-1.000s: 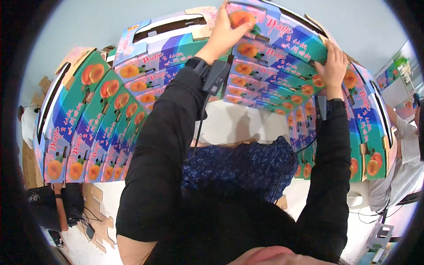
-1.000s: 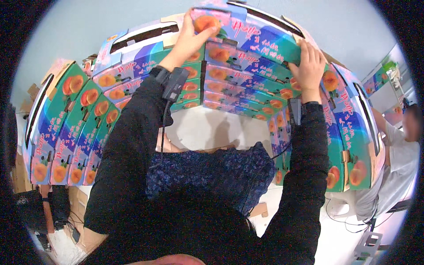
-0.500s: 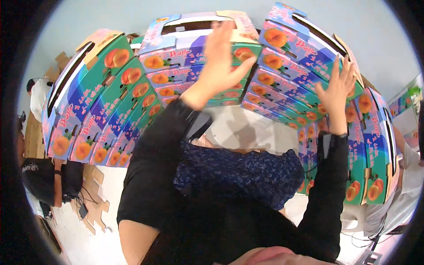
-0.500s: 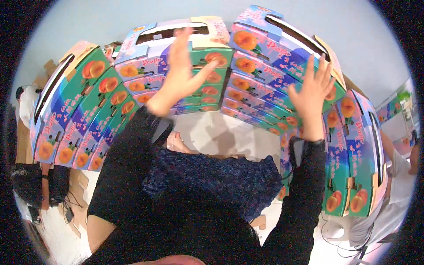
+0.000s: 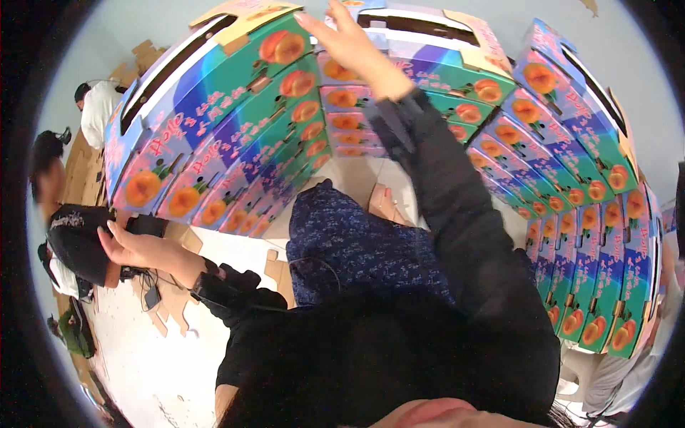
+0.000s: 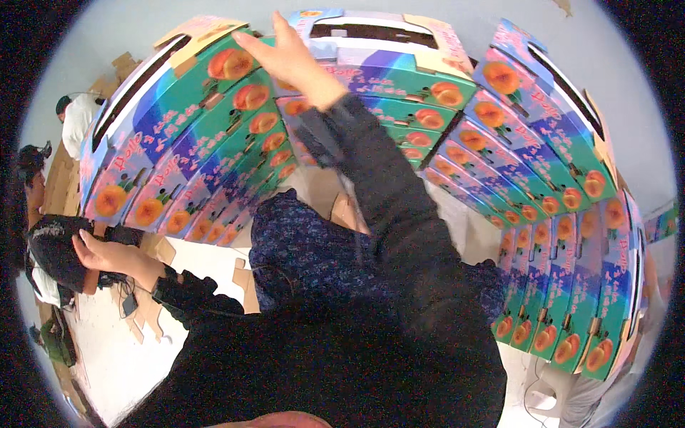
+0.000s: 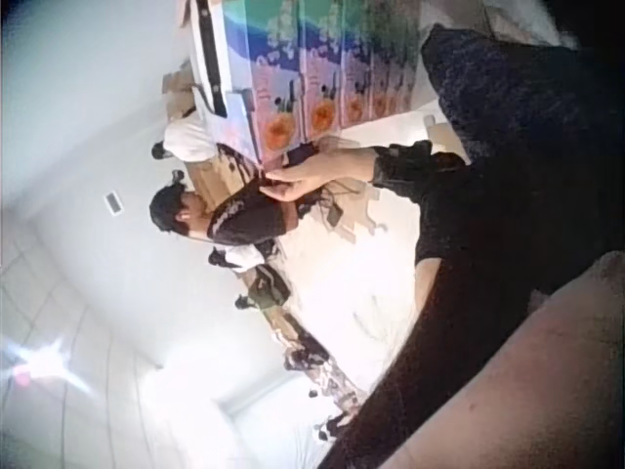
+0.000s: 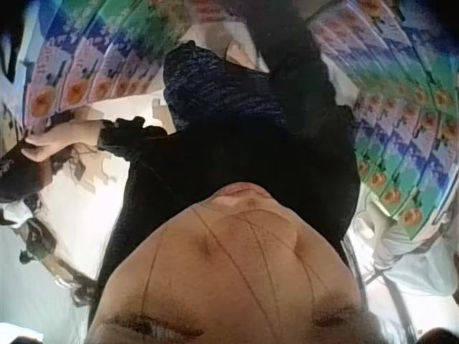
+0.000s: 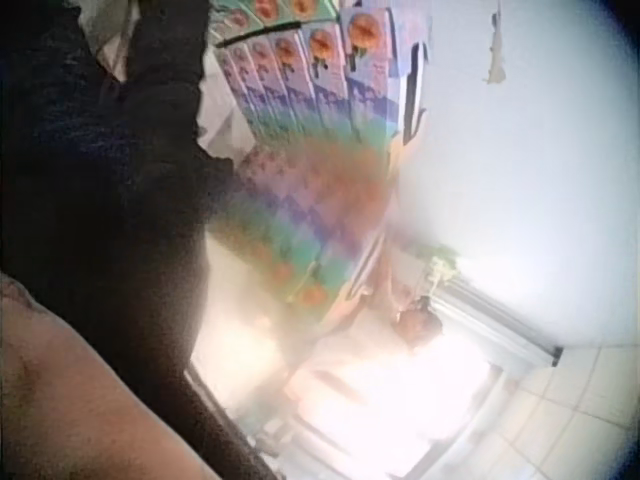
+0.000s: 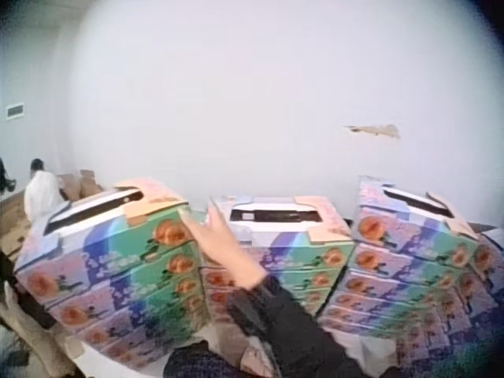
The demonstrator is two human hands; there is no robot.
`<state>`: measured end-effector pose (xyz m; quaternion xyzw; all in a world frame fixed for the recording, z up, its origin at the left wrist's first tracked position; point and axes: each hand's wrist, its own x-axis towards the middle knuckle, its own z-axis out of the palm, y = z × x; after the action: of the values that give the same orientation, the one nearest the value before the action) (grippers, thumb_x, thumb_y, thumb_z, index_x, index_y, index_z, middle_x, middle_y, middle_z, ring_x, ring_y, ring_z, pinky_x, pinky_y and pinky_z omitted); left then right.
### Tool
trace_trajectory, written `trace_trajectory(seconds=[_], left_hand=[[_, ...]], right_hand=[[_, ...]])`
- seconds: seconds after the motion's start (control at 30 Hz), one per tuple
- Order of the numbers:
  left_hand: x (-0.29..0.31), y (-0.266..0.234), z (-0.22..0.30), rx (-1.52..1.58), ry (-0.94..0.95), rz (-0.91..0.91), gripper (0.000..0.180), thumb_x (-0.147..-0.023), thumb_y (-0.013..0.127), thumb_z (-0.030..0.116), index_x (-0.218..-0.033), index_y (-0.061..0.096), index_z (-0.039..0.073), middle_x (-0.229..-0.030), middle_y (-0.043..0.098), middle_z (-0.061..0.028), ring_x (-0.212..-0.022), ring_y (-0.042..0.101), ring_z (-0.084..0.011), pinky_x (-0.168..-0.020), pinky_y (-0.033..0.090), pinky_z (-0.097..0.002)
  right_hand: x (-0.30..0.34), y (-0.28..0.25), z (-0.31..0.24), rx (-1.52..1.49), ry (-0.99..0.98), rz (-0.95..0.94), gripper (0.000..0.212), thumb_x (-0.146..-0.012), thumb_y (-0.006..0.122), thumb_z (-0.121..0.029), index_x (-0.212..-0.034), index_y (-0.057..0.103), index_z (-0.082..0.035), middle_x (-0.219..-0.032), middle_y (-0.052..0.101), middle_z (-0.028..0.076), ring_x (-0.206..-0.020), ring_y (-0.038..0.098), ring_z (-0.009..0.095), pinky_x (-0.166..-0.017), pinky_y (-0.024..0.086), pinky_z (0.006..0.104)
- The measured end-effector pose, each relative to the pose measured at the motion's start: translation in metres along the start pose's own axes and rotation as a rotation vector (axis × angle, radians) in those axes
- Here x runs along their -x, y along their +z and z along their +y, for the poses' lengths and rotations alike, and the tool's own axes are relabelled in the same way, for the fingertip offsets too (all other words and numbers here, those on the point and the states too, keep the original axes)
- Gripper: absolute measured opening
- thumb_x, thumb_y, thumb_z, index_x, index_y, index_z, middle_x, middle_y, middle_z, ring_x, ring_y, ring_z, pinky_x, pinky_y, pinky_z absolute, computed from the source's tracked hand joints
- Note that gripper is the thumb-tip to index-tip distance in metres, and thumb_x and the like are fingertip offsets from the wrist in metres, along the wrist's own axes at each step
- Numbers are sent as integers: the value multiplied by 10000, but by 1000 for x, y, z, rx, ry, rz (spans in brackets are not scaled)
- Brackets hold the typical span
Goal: Folding and assembling cardboard fruit boxes in a warehouse or factory environment.
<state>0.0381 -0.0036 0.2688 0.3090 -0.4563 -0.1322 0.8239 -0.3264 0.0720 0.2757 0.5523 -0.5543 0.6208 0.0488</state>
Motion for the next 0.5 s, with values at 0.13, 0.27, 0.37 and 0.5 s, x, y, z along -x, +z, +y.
trace_trajectory(seconds=[0.13, 0.27, 0.37, 0.5], left_hand=[[-27, -14, -34, 57, -333, -207, 504, -911, 435, 354, -1140, 491, -91, -1080, 559, -178, -979, 543, -246, -869, 425, -348], [14, 22, -26, 19, -397, -59, 637, -881, 492, 435, -1256, 391, -70, -1232, 467, -203, -1112, 486, -245, -925, 386, -354], [15, 30, -3, -47, -379, 15, 677, -867, 527, 431, -1250, 366, -104, -1195, 476, -224, -1078, 503, -242, -896, 413, -331], [21, 41, 32, -149, -371, -38, 668, -857, 544, 445, -1205, 398, -106, -1155, 499, -215, -1022, 528, -238, -872, 423, -319]], right_hand=[[-4, 63, -19, -244, 246, 258, 730, -766, 652, -446, -1169, 399, 108, -1092, 534, 252, -1052, 525, 301, -905, 404, 354], [3, 65, -44, -345, 264, 386, 482, -752, 699, -338, -909, 445, 41, -788, 604, 141, -702, 612, 190, -659, 483, 325], [5, 51, -69, -355, 266, 453, 435, -745, 717, -276, -871, 429, 24, -690, 588, 117, -577, 589, 150, -584, 480, 288], [14, 10, -99, -498, 136, 498, 424, -743, 723, -221, -907, 423, 31, -703, 571, 85, -579, 563, 113, -544, 467, 253]])
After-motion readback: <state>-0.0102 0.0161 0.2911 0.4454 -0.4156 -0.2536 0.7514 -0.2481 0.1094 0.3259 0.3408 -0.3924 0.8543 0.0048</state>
